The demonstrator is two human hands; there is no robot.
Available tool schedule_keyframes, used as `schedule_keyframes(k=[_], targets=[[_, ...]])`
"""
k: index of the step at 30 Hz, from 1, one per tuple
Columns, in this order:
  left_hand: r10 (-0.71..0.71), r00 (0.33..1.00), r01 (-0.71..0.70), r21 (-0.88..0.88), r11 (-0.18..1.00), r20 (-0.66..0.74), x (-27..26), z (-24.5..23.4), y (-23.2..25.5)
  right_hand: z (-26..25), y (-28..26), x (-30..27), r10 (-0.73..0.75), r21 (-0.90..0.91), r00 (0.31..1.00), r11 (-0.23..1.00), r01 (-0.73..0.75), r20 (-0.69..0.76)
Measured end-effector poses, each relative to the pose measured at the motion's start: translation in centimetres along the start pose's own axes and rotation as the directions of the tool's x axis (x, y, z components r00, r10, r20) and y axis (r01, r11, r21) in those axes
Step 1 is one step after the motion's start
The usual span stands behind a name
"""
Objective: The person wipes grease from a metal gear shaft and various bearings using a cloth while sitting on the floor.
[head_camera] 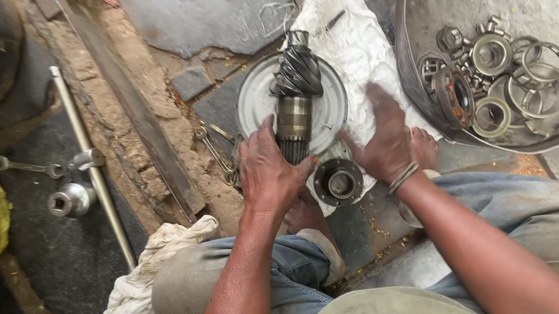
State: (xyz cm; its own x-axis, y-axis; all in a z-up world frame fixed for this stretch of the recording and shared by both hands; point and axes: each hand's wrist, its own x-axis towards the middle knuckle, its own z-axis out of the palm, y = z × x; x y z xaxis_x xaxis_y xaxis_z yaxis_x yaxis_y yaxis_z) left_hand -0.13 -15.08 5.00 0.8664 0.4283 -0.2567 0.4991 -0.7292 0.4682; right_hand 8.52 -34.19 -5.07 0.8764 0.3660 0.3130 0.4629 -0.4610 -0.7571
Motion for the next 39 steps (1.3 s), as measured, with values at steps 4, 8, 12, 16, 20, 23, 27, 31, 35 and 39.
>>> schedule_keyframes(k=[4, 8, 12, 16, 20, 23, 27, 31, 35, 39], targets=[[-0.026, 1.0, 0.026, 0.025, 0.999, 0.012, 0.2, 0.4, 0.9, 1.3, 6.2, -1.2, 0.382, -0.221, 0.918, 0.909, -0.353, 0.106], [-0.017, 1.0, 0.017, 0.073, 0.997, 0.003, 0.4, -0.3, 2.2, 4.2, 8.7, -6.6, 0.329, -0.28, 0.776, 0.938, -0.204, 0.538], [-0.3, 0.943, 0.229, -0.373, 0.899, -0.144, 2.3, -0.8, -0.9, 7.4, 7.8, -8.3, 0.376, -0.248, 0.682, 0.927, -0.283, 0.627], [-0.589, 0.729, 0.271, -0.643, 0.716, -0.349, 6.8, 2.2, -10.2, 9.1, 8.8, -7.9, 0.439, -0.196, 0.774, 0.898, -0.394, 0.456], [-0.583, 0.812, 0.578, -0.137, 0.804, 0.005, 5.8, 8.9, -17.2, 10.4, 9.4, -8.0, 0.52, -0.244, 0.746, 0.854, -0.459, 0.415], [-0.448, 0.855, 0.366, 0.31, 0.878, 0.26, 4.3, 12.8, -19.9, 10.0, 8.5, -8.5, 0.412, -0.049, 0.813, 0.901, -0.431, 0.412], [-0.553, 0.751, 0.592, 0.003, 0.806, 0.362, 5.4, 16.7, -21.8, 7.7, 5.6, -6.3, 0.564, 0.14, 0.804, 0.795, -0.59, 0.19], [-0.617, 0.698, 0.703, -0.187, 0.686, 0.363, 5.1, 17.9, -21.9, 4.8, 1.9, -1.7, 0.468, 0.419, 0.884, 0.803, -0.424, -0.003], [-0.642, 0.695, 0.711, -0.179, 0.679, 0.323, 3.3, 15.8, -21.9, 3.9, -1.5, 0.5, 0.158, 0.31, 0.984, 0.935, -0.174, 0.076], [-0.549, 0.778, 0.577, -0.001, 0.817, 0.304, 3.8, 11.9, -21.0, 5.7, -2.0, 0.5, 0.202, 0.253, 0.977, 0.944, -0.213, 0.067]])
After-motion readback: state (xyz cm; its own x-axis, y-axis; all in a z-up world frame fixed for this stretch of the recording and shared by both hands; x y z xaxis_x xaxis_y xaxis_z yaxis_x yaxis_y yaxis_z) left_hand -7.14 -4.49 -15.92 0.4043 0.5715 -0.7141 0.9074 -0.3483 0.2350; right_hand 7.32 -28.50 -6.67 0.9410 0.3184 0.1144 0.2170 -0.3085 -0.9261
